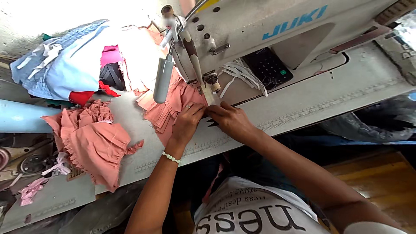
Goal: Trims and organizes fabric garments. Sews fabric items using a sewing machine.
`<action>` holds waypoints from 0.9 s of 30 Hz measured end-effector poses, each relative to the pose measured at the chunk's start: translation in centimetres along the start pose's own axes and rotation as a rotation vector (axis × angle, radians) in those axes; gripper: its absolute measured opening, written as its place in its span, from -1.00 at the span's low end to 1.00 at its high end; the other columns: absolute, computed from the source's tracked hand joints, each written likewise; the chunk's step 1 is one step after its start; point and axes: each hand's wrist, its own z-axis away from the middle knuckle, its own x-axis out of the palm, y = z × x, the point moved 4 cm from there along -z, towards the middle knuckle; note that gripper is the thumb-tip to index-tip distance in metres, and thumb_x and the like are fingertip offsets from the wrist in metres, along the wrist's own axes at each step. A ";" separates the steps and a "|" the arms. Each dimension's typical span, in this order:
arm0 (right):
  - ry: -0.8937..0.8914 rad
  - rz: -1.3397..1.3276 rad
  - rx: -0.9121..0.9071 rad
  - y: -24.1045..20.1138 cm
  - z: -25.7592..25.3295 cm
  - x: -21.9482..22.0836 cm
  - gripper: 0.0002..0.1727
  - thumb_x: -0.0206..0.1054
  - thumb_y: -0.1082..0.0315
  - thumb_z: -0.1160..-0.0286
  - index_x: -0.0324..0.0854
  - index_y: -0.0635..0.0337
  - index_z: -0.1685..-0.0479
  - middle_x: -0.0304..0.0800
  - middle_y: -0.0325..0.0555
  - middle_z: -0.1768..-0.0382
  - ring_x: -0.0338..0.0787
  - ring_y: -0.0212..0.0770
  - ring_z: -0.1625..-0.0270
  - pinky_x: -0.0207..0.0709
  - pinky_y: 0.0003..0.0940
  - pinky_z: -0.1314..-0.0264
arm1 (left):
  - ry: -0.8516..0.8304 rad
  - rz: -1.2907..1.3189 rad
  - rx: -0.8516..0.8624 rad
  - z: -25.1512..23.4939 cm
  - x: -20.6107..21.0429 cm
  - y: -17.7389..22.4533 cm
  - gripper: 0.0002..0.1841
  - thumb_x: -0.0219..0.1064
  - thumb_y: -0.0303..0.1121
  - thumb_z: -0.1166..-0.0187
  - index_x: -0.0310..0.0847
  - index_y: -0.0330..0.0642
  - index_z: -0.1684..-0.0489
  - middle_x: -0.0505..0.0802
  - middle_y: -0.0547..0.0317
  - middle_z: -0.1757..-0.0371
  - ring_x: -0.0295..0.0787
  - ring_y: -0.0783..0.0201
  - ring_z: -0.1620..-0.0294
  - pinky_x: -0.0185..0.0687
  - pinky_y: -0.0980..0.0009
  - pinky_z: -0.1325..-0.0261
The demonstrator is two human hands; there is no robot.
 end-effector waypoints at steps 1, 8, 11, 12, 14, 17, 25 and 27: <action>-0.003 -0.004 0.004 0.1 -0.1 0.0 -0.76 0.46 0.58 -0.32 0.87 0.24 0.05 0.86 0.02 -0.04 0.79 0.04 0.22 0.64 -0.20 0.43 | 0.007 -0.001 0.001 -0.2 0.0 -0.1 -0.82 0.33 -0.63 -0.52 0.89 -0.31 0.16 0.92 0.01 0.02 0.83 0.09 -0.06 0.68 0.32 -0.23; -0.021 -0.015 0.019 0.2 -0.1 0.2 -0.70 0.52 0.58 -0.23 0.85 0.27 0.01 0.73 0.17 -0.34 0.81 0.10 0.13 0.65 -0.17 0.40 | 0.033 0.051 -0.052 -0.1 -0.3 0.0 -0.86 0.33 -0.59 -0.53 0.86 -0.31 0.25 0.92 -0.03 0.07 0.86 0.08 -0.06 0.70 0.31 -0.24; -0.027 0.000 -0.001 0.2 0.0 0.2 -0.77 0.50 0.59 -0.24 0.85 0.30 0.10 0.75 0.12 -0.37 0.81 0.06 0.15 0.64 -0.19 0.41 | 0.014 0.049 -0.047 0.1 -0.1 0.1 -0.84 0.34 -0.59 -0.53 0.88 -0.30 0.17 0.90 -0.03 0.02 0.83 0.07 -0.08 0.68 0.28 -0.24; -0.028 -0.001 -0.006 0.2 0.0 0.2 -0.78 0.49 0.59 -0.25 0.85 0.30 0.10 0.75 0.12 -0.36 0.81 0.05 0.15 0.64 -0.19 0.40 | 0.013 0.045 -0.044 0.1 -0.1 0.1 -0.84 0.35 -0.60 -0.52 0.88 -0.29 0.15 0.89 -0.03 0.02 0.81 0.06 -0.08 0.68 0.28 -0.23; -0.027 -0.002 -0.012 0.2 0.0 0.3 -0.78 0.48 0.60 -0.25 0.85 0.30 0.10 0.77 0.09 -0.33 0.81 0.06 0.14 0.65 -0.18 0.38 | 0.020 0.034 -0.036 0.1 0.0 0.1 -0.83 0.36 -0.62 -0.49 0.89 -0.28 0.17 0.88 -0.05 0.04 0.81 0.04 -0.05 0.69 0.28 -0.19; -0.017 0.006 -0.022 0.3 0.1 0.5 -0.78 0.46 0.61 -0.25 0.85 0.30 0.12 0.81 0.07 -0.28 0.81 0.07 0.11 0.66 -0.17 0.36 | 0.027 0.016 -0.030 0.2 0.0 0.1 -0.84 0.35 -0.63 -0.48 0.88 -0.29 0.19 0.89 -0.06 0.05 0.83 0.04 -0.02 0.71 0.27 -0.15; 0.001 0.068 -0.066 -0.1 -0.3 0.6 -0.83 0.40 0.59 -0.36 0.85 0.33 0.14 0.84 0.10 -0.03 0.77 0.02 0.29 0.58 -0.23 0.50 | 0.000 0.074 -0.070 1.1 -0.6 0.2 -0.86 0.35 -0.51 -0.53 0.84 -0.35 0.34 0.92 -0.05 -0.05 0.87 0.08 -0.16 0.70 0.26 -0.30; -0.014 0.053 -0.061 0.2 -1.1 0.7 -0.85 0.38 0.58 -0.37 0.84 0.33 0.17 0.85 0.11 -0.02 0.79 0.04 0.31 0.61 -0.21 0.51 | -0.033 0.061 -0.050 0.7 -0.7 -0.5 -0.84 0.31 -0.53 -0.55 0.86 -0.33 0.24 0.92 -0.03 -0.04 0.86 0.08 -0.17 0.69 0.24 -0.31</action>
